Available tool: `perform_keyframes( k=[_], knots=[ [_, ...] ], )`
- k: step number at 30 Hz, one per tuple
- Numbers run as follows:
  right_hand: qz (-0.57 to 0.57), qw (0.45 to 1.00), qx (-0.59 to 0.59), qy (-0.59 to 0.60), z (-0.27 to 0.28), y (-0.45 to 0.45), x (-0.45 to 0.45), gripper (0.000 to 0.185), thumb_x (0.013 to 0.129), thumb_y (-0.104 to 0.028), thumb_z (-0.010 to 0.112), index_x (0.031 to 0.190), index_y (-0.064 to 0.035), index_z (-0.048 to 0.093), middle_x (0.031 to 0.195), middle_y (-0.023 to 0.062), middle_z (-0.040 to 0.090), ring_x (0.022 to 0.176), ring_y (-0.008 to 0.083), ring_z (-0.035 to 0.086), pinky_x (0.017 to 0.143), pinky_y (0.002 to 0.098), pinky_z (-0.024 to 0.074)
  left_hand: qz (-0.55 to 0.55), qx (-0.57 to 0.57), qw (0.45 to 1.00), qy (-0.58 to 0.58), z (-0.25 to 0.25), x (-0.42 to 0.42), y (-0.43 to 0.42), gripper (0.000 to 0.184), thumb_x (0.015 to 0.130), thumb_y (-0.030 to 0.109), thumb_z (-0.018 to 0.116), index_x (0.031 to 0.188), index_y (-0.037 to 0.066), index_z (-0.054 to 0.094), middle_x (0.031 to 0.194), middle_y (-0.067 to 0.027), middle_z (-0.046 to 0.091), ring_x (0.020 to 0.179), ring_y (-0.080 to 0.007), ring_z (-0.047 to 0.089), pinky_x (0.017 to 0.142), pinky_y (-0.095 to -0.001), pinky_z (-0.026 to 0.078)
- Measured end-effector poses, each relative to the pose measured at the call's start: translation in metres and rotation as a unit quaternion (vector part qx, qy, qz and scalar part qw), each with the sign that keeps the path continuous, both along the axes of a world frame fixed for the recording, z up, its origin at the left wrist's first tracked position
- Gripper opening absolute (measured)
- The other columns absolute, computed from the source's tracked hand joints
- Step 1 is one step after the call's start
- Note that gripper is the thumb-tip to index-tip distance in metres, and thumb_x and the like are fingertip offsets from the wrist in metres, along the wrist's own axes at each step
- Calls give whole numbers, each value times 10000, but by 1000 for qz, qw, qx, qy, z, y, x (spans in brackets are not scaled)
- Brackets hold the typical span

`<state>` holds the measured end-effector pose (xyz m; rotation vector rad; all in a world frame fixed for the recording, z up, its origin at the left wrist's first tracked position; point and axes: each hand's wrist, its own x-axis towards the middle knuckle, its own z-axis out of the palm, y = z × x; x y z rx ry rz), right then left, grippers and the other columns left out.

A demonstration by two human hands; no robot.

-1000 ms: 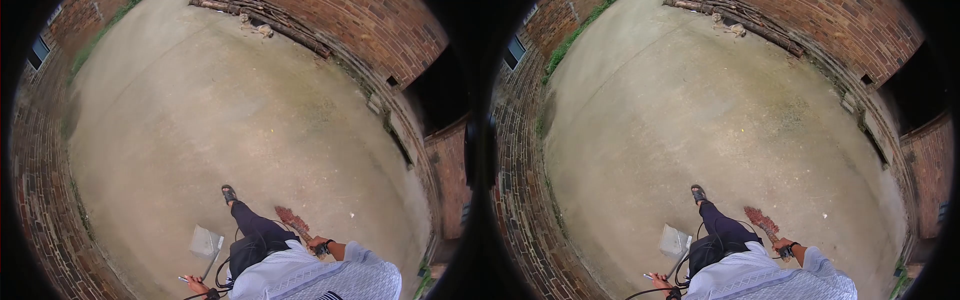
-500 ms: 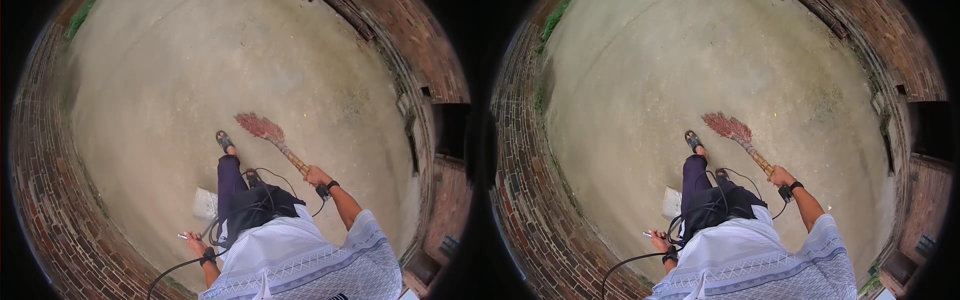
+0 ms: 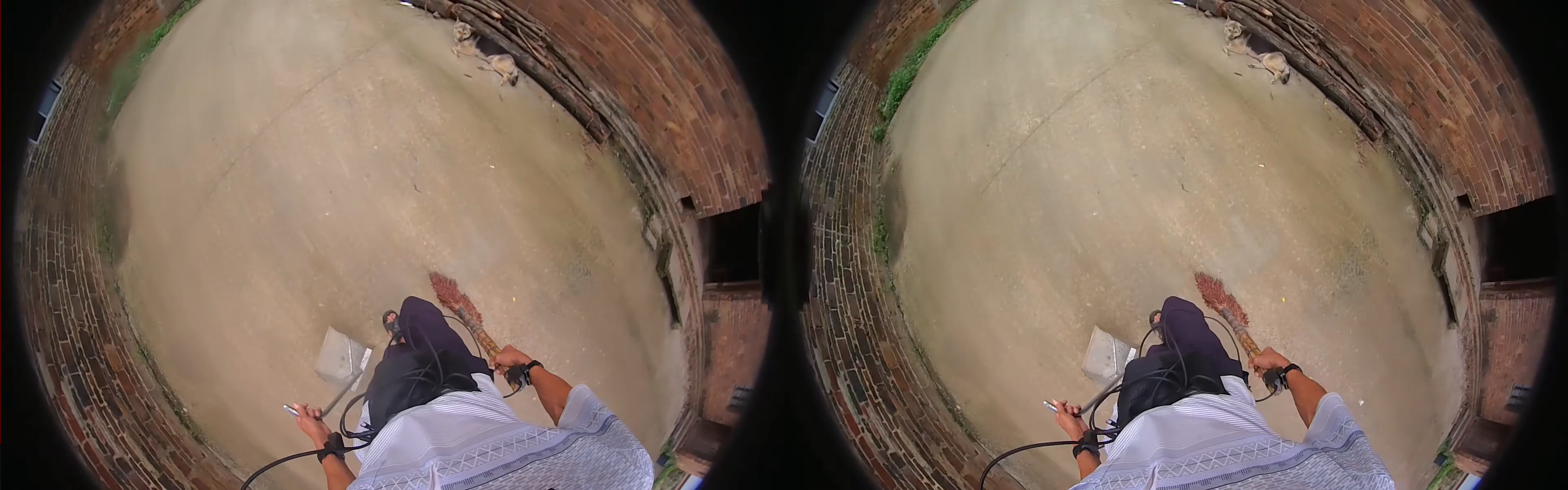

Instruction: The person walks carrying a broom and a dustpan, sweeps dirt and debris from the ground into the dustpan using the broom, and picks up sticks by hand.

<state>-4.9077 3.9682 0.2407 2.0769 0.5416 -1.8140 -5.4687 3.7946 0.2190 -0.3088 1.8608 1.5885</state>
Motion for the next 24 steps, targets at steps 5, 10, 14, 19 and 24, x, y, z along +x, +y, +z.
perform_keyframes(
  k=[5,10,14,19,24],
  knots=[
    [10,998,-61,-13,4,66,-32,211,787,-154,759,769,46,691,665,121,681,527,216,639,493,363,513,-19,9,1000,7,11,-40,127,330,1039,364,563,934,54,514,637,47,330,572,-96,348,565,-277,374],
    [53,998,-38,-18,40,188,-83,158,775,-111,756,785,38,703,662,122,679,525,217,637,499,377,513,-35,43,998,16,14,-66,259,327,1048,343,551,917,46,518,641,43,323,582,-96,344,589,-284,368],
    [16,999,-43,1,27,299,-122,167,789,-106,714,758,57,714,697,146,693,539,230,646,490,391,508,-45,20,998,39,39,-109,374,336,1047,354,550,922,44,516,636,40,320,577,-101,333,585,-289,358],
    [116,993,24,24,-13,471,-136,207,773,-157,734,750,46,702,668,127,677,530,222,635,499,376,505,-54,8,998,36,38,-142,477,352,1037,375,565,922,45,517,627,43,328,561,-97,338,546,-276,341],
    [105,985,136,30,-18,624,-170,192,780,-161,740,718,-7,643,601,80,634,473,175,588,447,333,468,-53,-16,998,8,4,-170,568,372,1025,395,583,912,45,522,614,42,334,551,-93,349,531,-273,344]
  ],
)
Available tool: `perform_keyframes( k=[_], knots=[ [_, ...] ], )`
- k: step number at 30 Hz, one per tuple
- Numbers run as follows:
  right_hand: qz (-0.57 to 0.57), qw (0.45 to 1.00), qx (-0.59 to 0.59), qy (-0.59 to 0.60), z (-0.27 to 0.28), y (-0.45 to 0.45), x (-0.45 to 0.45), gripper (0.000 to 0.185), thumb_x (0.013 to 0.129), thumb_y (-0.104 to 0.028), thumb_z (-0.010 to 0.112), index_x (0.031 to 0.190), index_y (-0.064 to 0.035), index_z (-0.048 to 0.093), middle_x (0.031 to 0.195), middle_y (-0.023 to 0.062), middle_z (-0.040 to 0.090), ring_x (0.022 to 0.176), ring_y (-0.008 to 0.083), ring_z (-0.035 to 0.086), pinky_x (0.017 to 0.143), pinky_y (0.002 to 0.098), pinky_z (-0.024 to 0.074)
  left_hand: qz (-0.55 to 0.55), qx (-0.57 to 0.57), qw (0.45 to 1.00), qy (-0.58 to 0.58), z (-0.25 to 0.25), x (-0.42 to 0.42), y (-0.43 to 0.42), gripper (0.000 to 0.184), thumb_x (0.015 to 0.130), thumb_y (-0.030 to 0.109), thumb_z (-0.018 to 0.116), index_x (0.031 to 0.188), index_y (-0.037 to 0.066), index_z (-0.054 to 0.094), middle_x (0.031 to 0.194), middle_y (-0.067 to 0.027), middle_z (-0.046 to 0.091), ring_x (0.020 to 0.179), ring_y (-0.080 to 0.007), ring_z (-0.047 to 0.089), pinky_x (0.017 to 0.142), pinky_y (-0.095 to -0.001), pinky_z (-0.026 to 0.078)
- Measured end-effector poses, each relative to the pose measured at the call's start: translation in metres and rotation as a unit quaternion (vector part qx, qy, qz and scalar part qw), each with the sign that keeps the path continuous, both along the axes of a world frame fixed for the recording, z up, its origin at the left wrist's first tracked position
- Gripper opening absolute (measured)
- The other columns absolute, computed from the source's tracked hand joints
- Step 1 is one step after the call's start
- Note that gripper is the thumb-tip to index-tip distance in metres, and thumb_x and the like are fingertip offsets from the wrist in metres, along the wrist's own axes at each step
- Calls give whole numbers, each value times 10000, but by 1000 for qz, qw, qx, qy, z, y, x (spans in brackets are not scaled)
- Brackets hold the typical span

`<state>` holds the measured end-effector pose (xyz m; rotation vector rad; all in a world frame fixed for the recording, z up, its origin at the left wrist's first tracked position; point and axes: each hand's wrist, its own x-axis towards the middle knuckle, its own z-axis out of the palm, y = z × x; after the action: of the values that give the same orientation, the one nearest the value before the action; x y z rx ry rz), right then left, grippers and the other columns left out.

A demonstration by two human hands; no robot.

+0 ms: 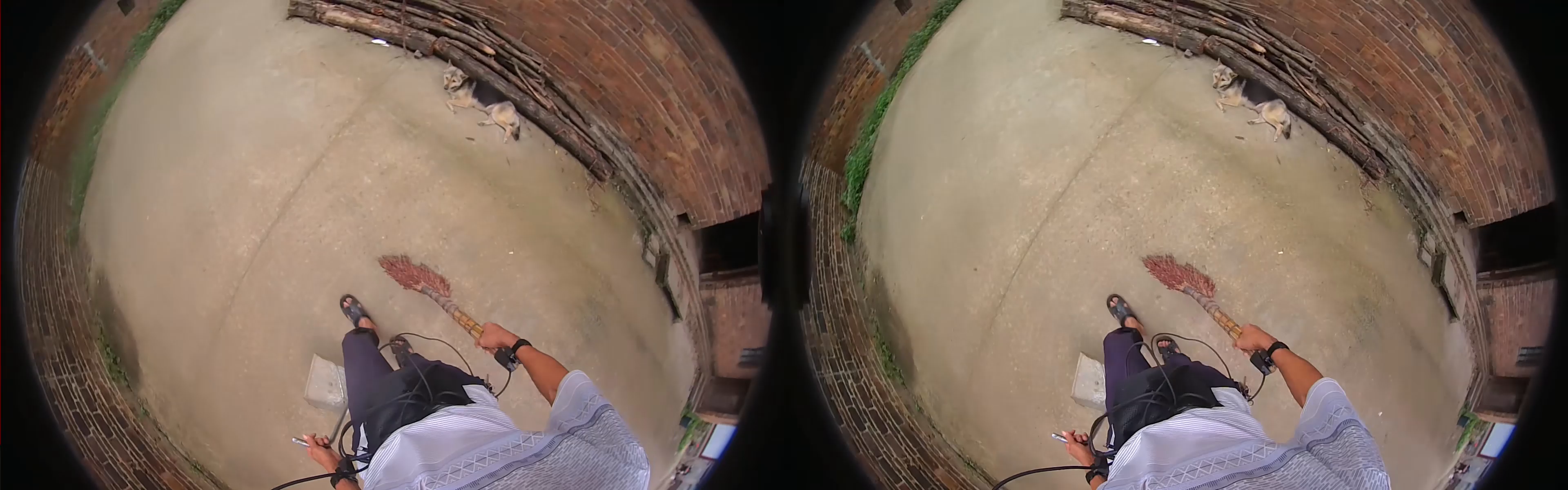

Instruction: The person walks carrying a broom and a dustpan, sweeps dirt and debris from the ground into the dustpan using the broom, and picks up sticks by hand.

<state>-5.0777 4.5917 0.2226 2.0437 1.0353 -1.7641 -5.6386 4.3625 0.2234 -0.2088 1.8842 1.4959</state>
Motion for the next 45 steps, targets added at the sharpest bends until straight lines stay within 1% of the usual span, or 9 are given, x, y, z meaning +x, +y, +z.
perform_keyframes(
  k=[16,19,20,22,24,27,31,35,45],
  knots=[
    [-130,987,-93,-12,20,349,-133,260,776,-260,761,812,-4,727,729,83,714,593,165,662,552,318,510,3,3,1000,-30,-22,-150,431,427,1018,462,561,917,51,504,563,29,341,482,-115,367,448,-283,352],
    [0,996,-89,-24,52,419,-172,642,804,-504,672,989,110,706,910,168,720,813,280,674,697,432,522,27,29,999,-19,-55,-189,490,398,1029,422,555,936,37,519,570,33,338,492,-105,367,450,-282,353],
    [-17,992,-121,-23,46,436,-183,628,806,-515,683,985,86,718,896,147,714,782,251,653,682,415,508,-81,-91,992,-26,-27,-186,492,468,1046,363,466,1338,-1,498,1088,-99,531,987,-215,503,890,-376,454],
    [-82,986,-138,50,32,465,-189,564,800,-570,711,879,-13,747,808,72,686,691,193,604,633,362,459,-169,-92,980,54,-13,-193,547,416,1039,340,490,1284,6,532,1014,-81,533,917,-200,514,806,-363,463],
    [-52,988,-144,25,-9,486,-199,534,795,-564,716,849,-34,745,789,62,676,682,183,596,633,356,455,-286,-102,943,140,-9,-209,597,407,1034,333,504,1283,11,537,988,-78,537,889,-201,517,777,-362,464],
    [-25,985,-171,7,-6,584,-226,500,795,-561,717,821,-62,746,769,52,669,668,174,593,622,355,456,-96,-75,992,16,1,-242,701,372,1023,300,531,1250,6,549,927,-79,546,842,-203,519,732,-364,463],
    [51,985,-120,110,43,755,-263,475,786,-538,720,841,-67,759,750,49,673,641,176,611,575,363,472,-35,-41,998,17,10,-284,846,370,1022,298,532,1247,5,550,926,-80,548,842,-202,518,733,-362,463],
    [125,991,-42,-20,20,919,-293,361,766,-388,735,783,-28,736,694,39,674,599,166,622,542,360,489,-25,-17,1000,9,5,-309,985,368,1022,297,533,1245,5,551,924,-81,549,843,-202,518,733,-360,464],
    [-133,991,14,-6,31,1251,-427,208,820,-210,745,777,-18,676,659,75,674,535,185,642,469,341,504,-25,-3,1000,-17,-37,-430,1295,363,1021,293,534,1238,2,552,921,-83,553,844,-199,518,735,-354,465]
  ],
)
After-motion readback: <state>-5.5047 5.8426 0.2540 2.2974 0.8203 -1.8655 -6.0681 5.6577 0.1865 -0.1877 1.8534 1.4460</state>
